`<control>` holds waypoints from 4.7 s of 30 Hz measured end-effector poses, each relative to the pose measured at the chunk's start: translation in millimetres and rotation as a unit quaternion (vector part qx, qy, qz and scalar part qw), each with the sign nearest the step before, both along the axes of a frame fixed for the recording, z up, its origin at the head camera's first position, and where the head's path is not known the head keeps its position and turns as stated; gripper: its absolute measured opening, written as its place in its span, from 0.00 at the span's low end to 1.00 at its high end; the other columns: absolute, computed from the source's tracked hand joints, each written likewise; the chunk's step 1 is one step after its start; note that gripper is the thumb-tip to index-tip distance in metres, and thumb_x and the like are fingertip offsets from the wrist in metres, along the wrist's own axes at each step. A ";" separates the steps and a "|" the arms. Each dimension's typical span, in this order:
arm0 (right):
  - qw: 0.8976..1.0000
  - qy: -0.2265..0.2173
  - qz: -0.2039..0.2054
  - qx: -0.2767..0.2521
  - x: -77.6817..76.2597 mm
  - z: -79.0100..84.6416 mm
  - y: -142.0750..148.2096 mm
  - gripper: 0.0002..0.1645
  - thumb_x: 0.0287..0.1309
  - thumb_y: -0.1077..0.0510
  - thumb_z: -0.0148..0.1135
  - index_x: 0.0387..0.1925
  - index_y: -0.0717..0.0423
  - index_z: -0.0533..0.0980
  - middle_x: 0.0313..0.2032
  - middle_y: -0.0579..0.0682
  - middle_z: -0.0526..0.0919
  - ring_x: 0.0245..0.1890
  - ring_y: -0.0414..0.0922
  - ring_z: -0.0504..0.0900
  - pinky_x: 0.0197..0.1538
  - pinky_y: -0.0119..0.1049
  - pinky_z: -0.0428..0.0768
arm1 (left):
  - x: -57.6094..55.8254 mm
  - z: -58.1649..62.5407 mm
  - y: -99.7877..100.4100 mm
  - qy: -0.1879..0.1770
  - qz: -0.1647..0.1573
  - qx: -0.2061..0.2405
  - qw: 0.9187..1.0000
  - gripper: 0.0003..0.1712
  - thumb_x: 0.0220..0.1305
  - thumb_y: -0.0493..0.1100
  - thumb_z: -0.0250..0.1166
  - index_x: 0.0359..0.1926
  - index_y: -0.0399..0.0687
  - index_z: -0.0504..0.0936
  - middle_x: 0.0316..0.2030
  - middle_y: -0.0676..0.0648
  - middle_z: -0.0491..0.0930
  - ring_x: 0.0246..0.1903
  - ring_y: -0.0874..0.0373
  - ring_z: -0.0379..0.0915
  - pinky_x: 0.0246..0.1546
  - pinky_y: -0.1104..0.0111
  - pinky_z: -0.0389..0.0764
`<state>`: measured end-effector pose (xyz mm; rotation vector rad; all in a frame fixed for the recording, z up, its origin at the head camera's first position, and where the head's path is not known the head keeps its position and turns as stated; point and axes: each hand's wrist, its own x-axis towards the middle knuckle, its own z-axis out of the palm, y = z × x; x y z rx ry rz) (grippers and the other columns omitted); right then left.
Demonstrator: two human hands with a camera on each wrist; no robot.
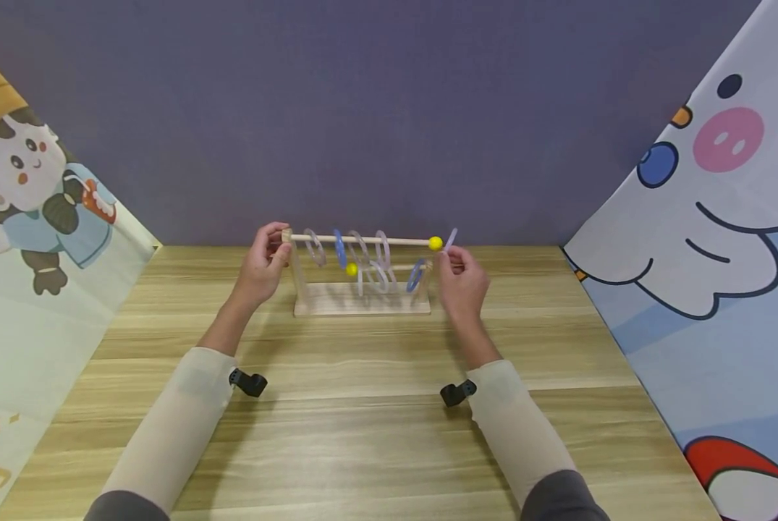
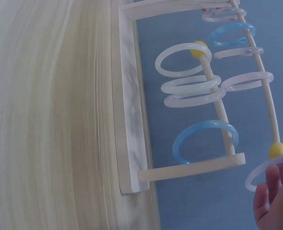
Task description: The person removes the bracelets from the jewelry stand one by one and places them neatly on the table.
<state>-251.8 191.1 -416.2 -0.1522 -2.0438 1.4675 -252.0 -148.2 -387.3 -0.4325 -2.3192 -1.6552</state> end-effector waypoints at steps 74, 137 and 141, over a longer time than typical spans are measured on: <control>0.789 0.012 0.375 0.486 66.0 -55.7 -51.5 0.08 0.57 0.52 0.74 0.41 0.44 0.87 0.34 0.39 0.89 0.31 0.34 0.84 0.35 0.24 0.79 | -16.5 -24.8 -1.7 0.020 0.014 -0.008 1.000 0.23 0.79 0.37 0.51 0.69 0.35 0.63 0.57 0.25 0.74 0.51 0.38 0.74 0.40 0.78 0.73; 0.741 -0.044 0.425 0.519 61.9 -68.6 -64.8 0.04 0.61 0.50 0.71 0.36 0.42 0.86 0.36 0.38 0.87 0.34 0.33 0.82 0.38 0.28 0.80 | 2.9 -0.6 3.4 0.018 0.002 -0.006 1.000 0.23 0.79 0.36 0.50 0.69 0.31 0.62 0.56 0.25 0.74 0.51 0.38 0.74 0.41 0.80 0.72; 0.742 -0.047 0.426 0.515 61.2 -69.8 -64.1 0.04 0.62 0.50 0.71 0.37 0.43 0.86 0.37 0.38 0.87 0.35 0.32 0.82 0.38 0.27 0.81 | 1.5 -2.5 3.1 0.016 0.000 -0.006 1.000 0.23 0.79 0.36 0.50 0.69 0.31 0.62 0.57 0.24 0.73 0.51 0.36 0.73 0.41 0.80 0.72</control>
